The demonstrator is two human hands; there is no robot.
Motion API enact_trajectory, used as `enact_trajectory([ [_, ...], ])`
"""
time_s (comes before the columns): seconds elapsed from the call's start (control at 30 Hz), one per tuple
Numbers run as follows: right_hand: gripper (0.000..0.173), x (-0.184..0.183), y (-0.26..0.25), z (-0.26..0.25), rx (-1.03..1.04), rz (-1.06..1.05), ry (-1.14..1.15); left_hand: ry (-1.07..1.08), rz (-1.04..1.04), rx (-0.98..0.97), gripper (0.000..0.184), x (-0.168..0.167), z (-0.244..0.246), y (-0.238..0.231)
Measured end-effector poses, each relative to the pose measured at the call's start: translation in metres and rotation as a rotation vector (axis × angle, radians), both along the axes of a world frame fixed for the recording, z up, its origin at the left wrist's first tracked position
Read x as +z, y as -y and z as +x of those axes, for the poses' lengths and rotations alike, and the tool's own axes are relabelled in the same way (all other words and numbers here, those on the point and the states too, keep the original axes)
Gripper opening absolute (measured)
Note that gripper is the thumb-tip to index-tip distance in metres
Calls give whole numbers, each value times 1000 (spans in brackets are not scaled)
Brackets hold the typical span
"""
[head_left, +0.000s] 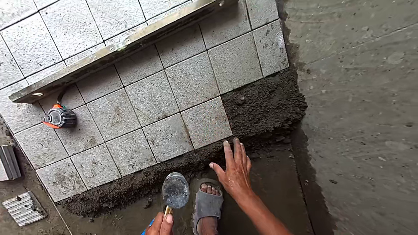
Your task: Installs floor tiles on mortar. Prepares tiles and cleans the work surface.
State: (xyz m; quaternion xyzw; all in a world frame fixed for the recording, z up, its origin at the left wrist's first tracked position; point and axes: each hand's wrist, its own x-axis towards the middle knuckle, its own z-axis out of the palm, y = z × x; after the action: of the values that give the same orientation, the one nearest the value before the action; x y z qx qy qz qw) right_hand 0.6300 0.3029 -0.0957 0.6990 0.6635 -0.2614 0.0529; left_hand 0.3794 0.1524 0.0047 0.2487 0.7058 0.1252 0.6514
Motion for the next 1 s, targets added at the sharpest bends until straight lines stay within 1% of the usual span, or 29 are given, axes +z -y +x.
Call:
enact_trajectory([
  [0.07, 73, -5, -14, -2, 77, 25, -12, -46, 64, -65, 62, -17, 13, -30],
  [0.13, 65, -9, -35, -8, 147, 61, -30, -92, 147, -103, 66, -39, 29, -66],
  [0.2, 59, -14, -51, -14, 168, 85, -49, -127, 208, -129, 63, -57, 43, -102],
  [0.3, 54, -15, -59, -21, 160, 47, -46, -170, 237, -149, 60, -77, 56, -139],
  [0.37, 54, -14, -61, -26, 160, 8, -22, -168, 222, -153, 61, -87, 59, -156],
  [0.5, 58, -21, -59, -31, 159, 9, -8, -134, 166, -150, 63, -96, 57, -170],
  [0.57, 55, -16, -60, -23, 142, 4, -52, -99, 169, -136, 61, -86, 59, -161],
  [0.6, 54, -9, -60, -19, 139, 9, -102, -70, 163, -103, 60, -73, 56, -150],
  [0.67, 57, 3, -52, -23, 162, 25, -200, -33, 147, -28, 58, -36, 32, -107],
  [0.73, 66, 19, -41, -33, 132, -11, -355, -74, 127, -8, 59, -1, -5, -54],
  [0.77, 71, 33, -36, -35, 86, -102, -455, -136, 116, -21, 60, 13, -25, -29],
  [0.8, 70, 50, -30, -39, 22, -249, -580, -223, 93, -47, 61, 24, -48, -7],
  [0.87, 60, 73, -13, -61, -194, -567, -889, -401, 38, -127, 63, 34, -103, 22],
  [0.9, 55, 77, 4, -79, -260, -689, -960, -482, 31, -180, 63, 32, -132, 26],
  [0.93, 52, 77, 26, -101, -202, -740, -861, -559, 44, -235, 61, 27, -159, 23],
  [1.0, 53, 74, 79, -143, 150, -781, -473, -662, 105, -326, 53, 7, -203, 3],
])
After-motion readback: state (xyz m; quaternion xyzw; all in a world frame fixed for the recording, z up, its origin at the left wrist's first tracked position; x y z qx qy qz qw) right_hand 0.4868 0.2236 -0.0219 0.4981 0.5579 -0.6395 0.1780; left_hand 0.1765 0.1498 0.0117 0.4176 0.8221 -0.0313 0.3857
